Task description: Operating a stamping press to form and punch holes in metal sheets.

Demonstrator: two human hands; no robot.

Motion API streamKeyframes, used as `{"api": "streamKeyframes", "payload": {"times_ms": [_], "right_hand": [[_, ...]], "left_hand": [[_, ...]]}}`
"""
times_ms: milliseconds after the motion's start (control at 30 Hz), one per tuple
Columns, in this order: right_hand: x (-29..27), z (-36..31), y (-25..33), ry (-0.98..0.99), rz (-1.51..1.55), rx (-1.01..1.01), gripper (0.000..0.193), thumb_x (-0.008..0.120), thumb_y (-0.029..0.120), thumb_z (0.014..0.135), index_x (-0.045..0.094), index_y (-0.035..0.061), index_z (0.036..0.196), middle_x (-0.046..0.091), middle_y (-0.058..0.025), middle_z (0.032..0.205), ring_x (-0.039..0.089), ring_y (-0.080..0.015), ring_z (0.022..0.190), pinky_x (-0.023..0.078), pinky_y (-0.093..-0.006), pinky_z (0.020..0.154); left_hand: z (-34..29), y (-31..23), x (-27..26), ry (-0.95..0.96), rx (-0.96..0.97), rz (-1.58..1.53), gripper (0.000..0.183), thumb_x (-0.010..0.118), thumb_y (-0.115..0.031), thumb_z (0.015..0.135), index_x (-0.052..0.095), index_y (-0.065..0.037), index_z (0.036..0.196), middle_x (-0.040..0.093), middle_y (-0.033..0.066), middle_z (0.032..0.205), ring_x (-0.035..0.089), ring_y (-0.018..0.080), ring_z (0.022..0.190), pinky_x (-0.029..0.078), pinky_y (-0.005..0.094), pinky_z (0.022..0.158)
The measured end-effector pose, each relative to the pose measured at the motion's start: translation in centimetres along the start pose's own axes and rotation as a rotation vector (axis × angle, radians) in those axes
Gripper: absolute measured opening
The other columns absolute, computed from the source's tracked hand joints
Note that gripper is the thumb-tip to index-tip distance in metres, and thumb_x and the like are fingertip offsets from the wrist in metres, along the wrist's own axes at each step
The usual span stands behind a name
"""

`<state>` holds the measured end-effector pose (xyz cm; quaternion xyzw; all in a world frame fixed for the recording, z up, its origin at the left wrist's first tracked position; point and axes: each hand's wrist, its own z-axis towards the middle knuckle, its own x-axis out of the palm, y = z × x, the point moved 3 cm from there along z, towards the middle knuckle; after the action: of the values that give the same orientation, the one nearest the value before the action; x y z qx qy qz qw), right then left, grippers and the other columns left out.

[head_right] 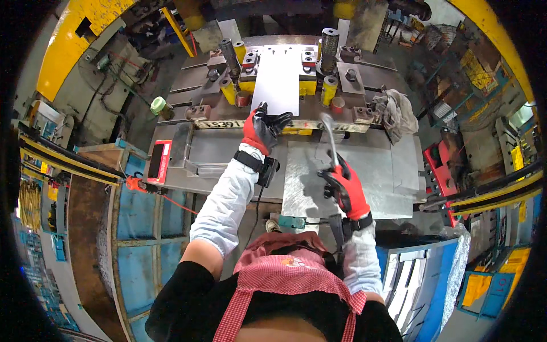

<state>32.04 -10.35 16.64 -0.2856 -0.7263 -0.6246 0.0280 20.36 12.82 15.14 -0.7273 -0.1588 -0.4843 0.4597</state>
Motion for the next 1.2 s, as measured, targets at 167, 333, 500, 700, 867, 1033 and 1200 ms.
{"api": "streamKeyframes", "payload": {"times_ms": [167,333,500,700,867,1033,1200], "right_hand": [[-12.8,-0.1,-7.5,-0.337,-0.004,0.048,0.022,0.054,0.014,0.082,0.049,0.0080,0.103,0.056,-0.0073,0.079,0.049,-0.0126,0.052,0.043,-0.0267,0.046],[-20.0,1.9,-14.0,-0.115,0.380,-0.056,0.014,0.053,0.017,0.084,0.046,0.0101,0.094,0.057,-0.0134,0.082,0.057,-0.0298,0.060,0.049,-0.0460,0.057],[-18.3,0.8,-12.6,-0.247,0.423,0.041,0.014,0.054,0.018,0.084,0.046,0.0109,0.093,0.058,-0.0141,0.085,0.058,-0.0331,0.063,0.049,-0.0489,0.060],[-18.3,0.6,-12.1,-0.309,0.279,-0.009,0.011,0.051,0.018,0.086,0.046,0.0112,0.093,0.056,-0.0118,0.078,0.057,-0.0308,0.061,0.050,-0.0478,0.059],[-18.1,0.5,-12.1,-0.224,0.339,-0.042,0.017,0.048,0.023,0.088,0.046,0.0088,0.097,0.058,-0.0141,0.086,0.058,-0.0298,0.063,0.051,-0.0456,0.058],[-20.0,1.2,-13.5,-0.147,0.346,-0.045,0.028,0.037,0.032,0.092,0.044,0.0135,0.112,0.056,-0.0219,0.100,0.058,-0.0363,0.074,0.049,-0.0511,0.066],[-19.5,1.2,-13.2,-0.214,0.401,-0.007,0.022,0.044,0.022,0.088,0.044,0.0123,0.108,0.057,-0.0196,0.094,0.058,-0.0328,0.072,0.050,-0.0476,0.062]], "left_hand": [[0.9,0.2,-0.9,-0.028,0.015,0.002,0.048,0.046,-0.033,0.088,0.034,0.004,0.116,0.054,0.0348,0.095,0.059,0.0427,0.081,0.053,0.0455,0.072],[1.3,0.7,-0.2,-0.004,0.002,-0.043,0.045,0.046,-0.032,0.087,0.036,0.003,0.114,0.056,0.0312,0.093,0.060,0.0424,0.078,0.054,0.0447,0.068],[0.8,0.4,-0.4,-0.124,0.068,0.028,0.043,0.046,-0.031,0.087,0.039,0.002,0.113,0.054,0.0301,0.098,0.058,0.0449,0.080,0.053,0.0480,0.070],[0.0,0.6,1.2,-0.198,0.047,0.042,0.033,0.043,-0.025,0.088,0.046,-0.001,0.111,0.059,0.0188,0.097,0.061,0.0349,0.078,0.055,0.0406,0.069],[0.5,0.1,-0.1,-0.157,0.062,0.025,0.032,0.043,-0.024,0.089,0.047,-0.003,0.113,0.057,0.0176,0.104,0.058,0.0360,0.089,0.052,0.0446,0.076],[0.9,0.2,0.3,-0.170,-0.007,-0.034,0.031,0.042,-0.023,0.089,0.047,-0.004,0.114,0.056,0.0163,0.106,0.056,0.0353,0.094,0.051,0.0467,0.078],[0.7,0.3,0.3,-0.152,0.061,0.014,0.031,0.042,-0.022,0.089,0.047,-0.004,0.114,0.056,0.0164,0.106,0.057,0.0359,0.091,0.052,0.0469,0.076]]}}
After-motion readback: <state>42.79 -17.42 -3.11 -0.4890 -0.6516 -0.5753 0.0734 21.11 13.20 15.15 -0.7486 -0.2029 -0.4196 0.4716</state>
